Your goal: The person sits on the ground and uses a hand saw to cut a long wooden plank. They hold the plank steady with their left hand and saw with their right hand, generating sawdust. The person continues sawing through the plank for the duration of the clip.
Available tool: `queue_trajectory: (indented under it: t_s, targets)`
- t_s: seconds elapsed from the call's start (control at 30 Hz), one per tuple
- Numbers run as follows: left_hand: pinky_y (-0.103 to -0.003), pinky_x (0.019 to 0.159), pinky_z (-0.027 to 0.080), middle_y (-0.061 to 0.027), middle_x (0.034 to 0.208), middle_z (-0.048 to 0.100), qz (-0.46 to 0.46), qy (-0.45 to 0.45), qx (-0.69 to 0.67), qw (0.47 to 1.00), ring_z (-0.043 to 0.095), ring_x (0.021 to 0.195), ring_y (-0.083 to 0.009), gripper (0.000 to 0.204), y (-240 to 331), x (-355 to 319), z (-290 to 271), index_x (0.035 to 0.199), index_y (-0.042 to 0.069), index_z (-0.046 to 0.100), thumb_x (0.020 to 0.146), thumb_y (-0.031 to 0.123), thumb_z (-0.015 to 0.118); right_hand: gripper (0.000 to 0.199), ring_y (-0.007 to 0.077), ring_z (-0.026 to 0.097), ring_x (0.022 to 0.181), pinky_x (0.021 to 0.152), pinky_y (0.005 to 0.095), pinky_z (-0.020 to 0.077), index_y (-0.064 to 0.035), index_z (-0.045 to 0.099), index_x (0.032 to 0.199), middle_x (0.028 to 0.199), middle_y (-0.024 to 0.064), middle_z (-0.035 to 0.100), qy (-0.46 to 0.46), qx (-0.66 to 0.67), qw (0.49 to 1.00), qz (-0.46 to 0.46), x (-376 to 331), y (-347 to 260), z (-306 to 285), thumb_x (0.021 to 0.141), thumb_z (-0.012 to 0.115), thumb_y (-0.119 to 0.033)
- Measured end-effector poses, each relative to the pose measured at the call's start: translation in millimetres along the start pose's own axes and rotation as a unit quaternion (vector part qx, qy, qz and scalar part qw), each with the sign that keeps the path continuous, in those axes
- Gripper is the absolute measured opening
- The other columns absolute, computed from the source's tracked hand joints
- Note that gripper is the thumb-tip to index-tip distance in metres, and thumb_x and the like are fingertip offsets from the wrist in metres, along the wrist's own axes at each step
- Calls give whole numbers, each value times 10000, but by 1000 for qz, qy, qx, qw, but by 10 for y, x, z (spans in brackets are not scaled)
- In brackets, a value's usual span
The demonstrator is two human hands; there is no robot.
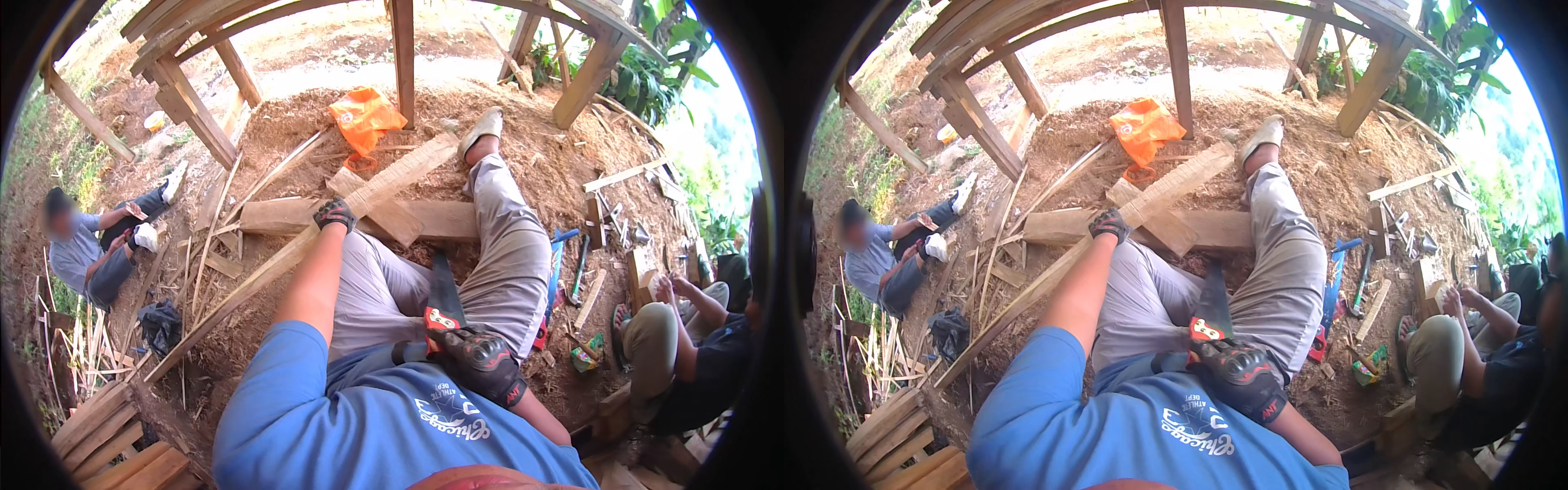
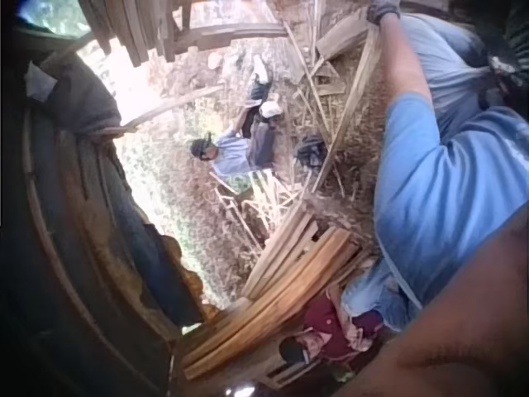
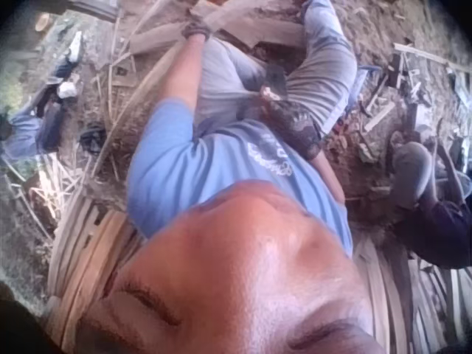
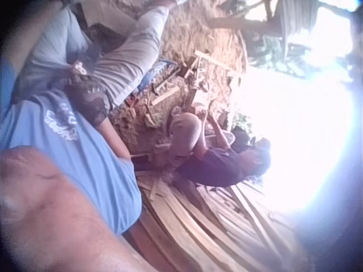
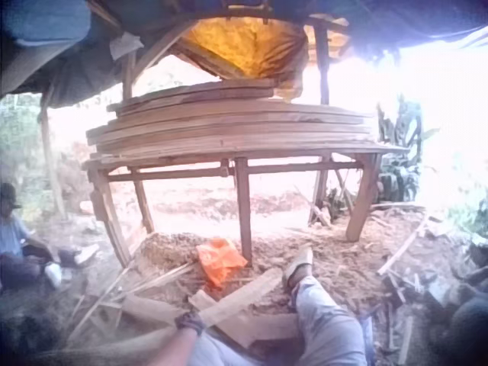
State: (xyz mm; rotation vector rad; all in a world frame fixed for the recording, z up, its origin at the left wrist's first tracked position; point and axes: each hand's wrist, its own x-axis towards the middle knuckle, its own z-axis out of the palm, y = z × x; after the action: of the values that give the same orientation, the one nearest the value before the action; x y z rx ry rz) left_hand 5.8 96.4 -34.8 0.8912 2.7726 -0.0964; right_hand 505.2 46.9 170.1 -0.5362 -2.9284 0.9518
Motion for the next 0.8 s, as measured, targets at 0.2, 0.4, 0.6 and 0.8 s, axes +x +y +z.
queue_trajectory:
  t_s: [0.2, 0.4, 0.6, 0.8]
  targets:
    - [-522, 1021, 565, -170, 1278, 772, 51, 89, -32, 994, 741, 1222, -347, 608, -22, -284, 130, 1289, 126, 692, 862, 531, 844, 779, 374, 780, 1056, 909, 450, 605, -79, 542, 1596, 1231, 220, 767, -9, 126, 990, 63, 234, -71, -43, 956, 809, -434]
    - [-520, 936, 578, -172, 1111, 801, 86, 167, -62, 980, 767, 1064, -374, 559, -206, -310, 301, 1196, 124, 732, 847, 542, 858, 995, 391, 765, 1114, 951, 445, 600, -15, 463, 1640, 1290, 235, 752, -101, 145, 967, 186, 420, -136, -256, 894, 863, -539]
    - [-536, 901, 593, -179, 1050, 801, 142, 207, -82, 965, 769, 1012, -392, 597, -69, -173, 303, 1201, 108, 743, 847, 578, 842, 958, 422, 767, 1088, 927, 474, 601, -26, 506, 1611, 1248, 251, 763, -62, 28, 989, 131, 252, 7, -110, 899, 829, -578]
    - [-499, 985, 589, -169, 1195, 792, 117, 149, -91, 978, 755, 1121, -373, 608, 54, -168, 122, 1260, 113, 727, 873, 568, 840, 881, 426, 757, 1122, 977, 495, 591, -60, 522, 1608, 1261, 254, 753, -65, 87, 989, 102, 219, 49, -139, 915, 864, -482]
